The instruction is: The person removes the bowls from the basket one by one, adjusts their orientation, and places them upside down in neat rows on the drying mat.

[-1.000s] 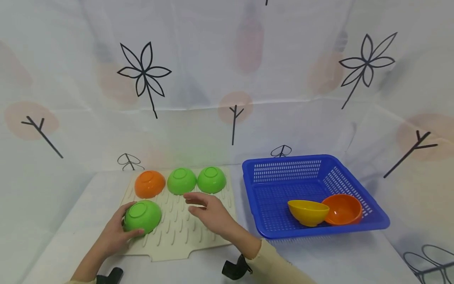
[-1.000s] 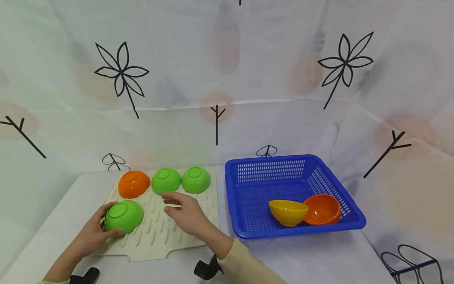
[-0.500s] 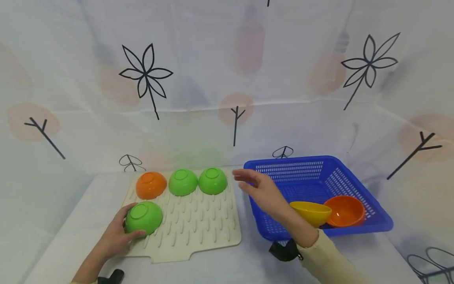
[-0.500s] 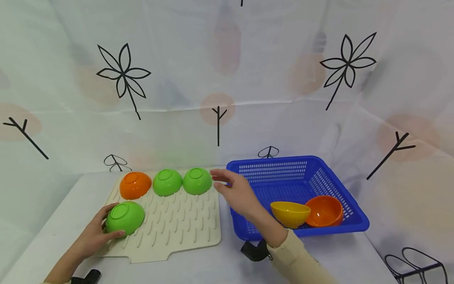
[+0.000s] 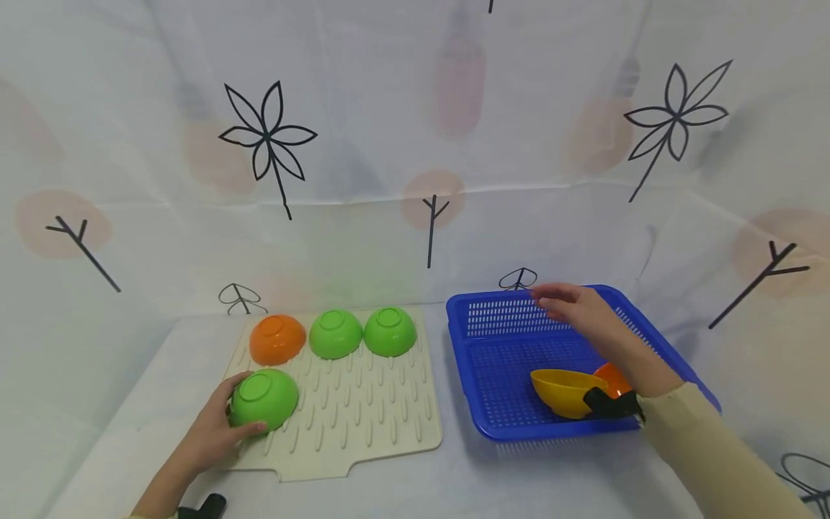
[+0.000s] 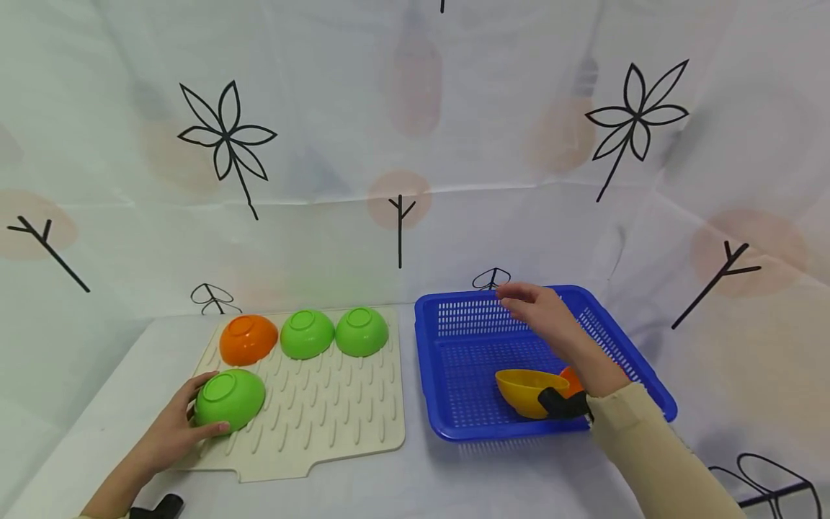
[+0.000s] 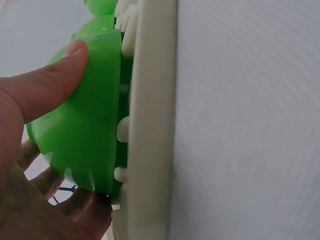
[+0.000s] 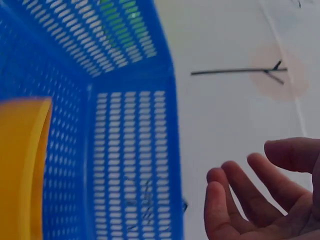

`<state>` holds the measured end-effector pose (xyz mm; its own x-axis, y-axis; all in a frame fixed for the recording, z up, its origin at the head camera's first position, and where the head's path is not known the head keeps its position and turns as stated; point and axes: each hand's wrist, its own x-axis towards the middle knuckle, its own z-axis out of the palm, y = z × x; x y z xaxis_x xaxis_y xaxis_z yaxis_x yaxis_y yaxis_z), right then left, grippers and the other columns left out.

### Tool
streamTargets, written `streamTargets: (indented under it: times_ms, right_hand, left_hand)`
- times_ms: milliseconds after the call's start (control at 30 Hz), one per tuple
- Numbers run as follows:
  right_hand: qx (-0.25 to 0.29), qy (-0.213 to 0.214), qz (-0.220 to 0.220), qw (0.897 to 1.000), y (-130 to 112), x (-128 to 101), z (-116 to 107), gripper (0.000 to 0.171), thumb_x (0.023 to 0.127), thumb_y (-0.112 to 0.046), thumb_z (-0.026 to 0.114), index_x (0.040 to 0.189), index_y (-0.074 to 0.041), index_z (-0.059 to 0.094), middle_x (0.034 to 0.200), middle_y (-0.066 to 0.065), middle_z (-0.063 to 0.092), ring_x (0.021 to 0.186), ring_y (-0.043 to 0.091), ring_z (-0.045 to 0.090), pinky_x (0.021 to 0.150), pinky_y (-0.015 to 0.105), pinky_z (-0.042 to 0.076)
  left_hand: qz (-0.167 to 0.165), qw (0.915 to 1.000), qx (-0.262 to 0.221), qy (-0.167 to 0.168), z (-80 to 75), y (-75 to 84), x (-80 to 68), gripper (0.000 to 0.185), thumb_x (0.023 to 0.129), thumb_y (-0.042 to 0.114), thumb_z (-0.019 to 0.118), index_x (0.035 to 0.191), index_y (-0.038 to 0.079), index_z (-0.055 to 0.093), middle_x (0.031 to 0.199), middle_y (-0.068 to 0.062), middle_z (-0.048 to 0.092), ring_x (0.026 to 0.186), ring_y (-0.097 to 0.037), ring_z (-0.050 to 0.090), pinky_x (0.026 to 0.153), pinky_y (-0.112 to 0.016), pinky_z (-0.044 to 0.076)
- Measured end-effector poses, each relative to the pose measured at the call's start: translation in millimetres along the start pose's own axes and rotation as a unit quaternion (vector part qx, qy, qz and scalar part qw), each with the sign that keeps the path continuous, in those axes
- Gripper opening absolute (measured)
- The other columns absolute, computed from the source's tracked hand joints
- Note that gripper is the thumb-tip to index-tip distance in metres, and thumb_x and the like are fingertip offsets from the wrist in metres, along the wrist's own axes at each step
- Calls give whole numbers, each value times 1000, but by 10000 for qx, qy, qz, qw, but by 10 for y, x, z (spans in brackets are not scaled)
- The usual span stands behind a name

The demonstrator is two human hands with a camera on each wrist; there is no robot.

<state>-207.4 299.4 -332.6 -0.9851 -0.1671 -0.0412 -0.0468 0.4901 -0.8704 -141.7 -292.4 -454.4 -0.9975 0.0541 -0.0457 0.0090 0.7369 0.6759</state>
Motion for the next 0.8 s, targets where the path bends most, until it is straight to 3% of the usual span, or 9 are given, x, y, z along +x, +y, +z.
streamTargets:
  times_ms: [233,467,667,800]
  right_hand:
    - [-391,-635,320,9967,308,38,-171,54,105,-30,51,145,6,42,145,30,44,132,47,42,108,59,37]
    - [-1146,-1444,903,9787,490,12,-204,60,101,-37,57,142,4,47,143,32,45,130,54,39,98,68,41]
    - [-1071,-1563,1515,9701,621,21,-228,64,98,-39,62,142,4,47,142,33,45,125,54,45,91,63,49]
    - [-1161,-1560,1633,9672,665,47,-239,58,98,-34,63,138,6,50,136,32,50,116,47,56,87,58,54]
  left_hand:
    - [-14,10000,10,15,17,-9,3,111,72,42,87,153,2,21,152,-34,25,135,-56,28,105,-69,30]
    - [25,10000,-12,16,19,-28,4,111,73,42,86,153,2,21,152,-33,26,136,-56,28,105,-69,29]
    - [-52,10000,-2,-34,16,-25,15,113,72,45,86,154,3,19,152,-33,24,136,-56,27,105,-70,28]
    - [-46,10000,-31,-15,18,-25,6,112,72,44,86,154,3,21,152,-33,25,136,-56,27,106,-70,28]
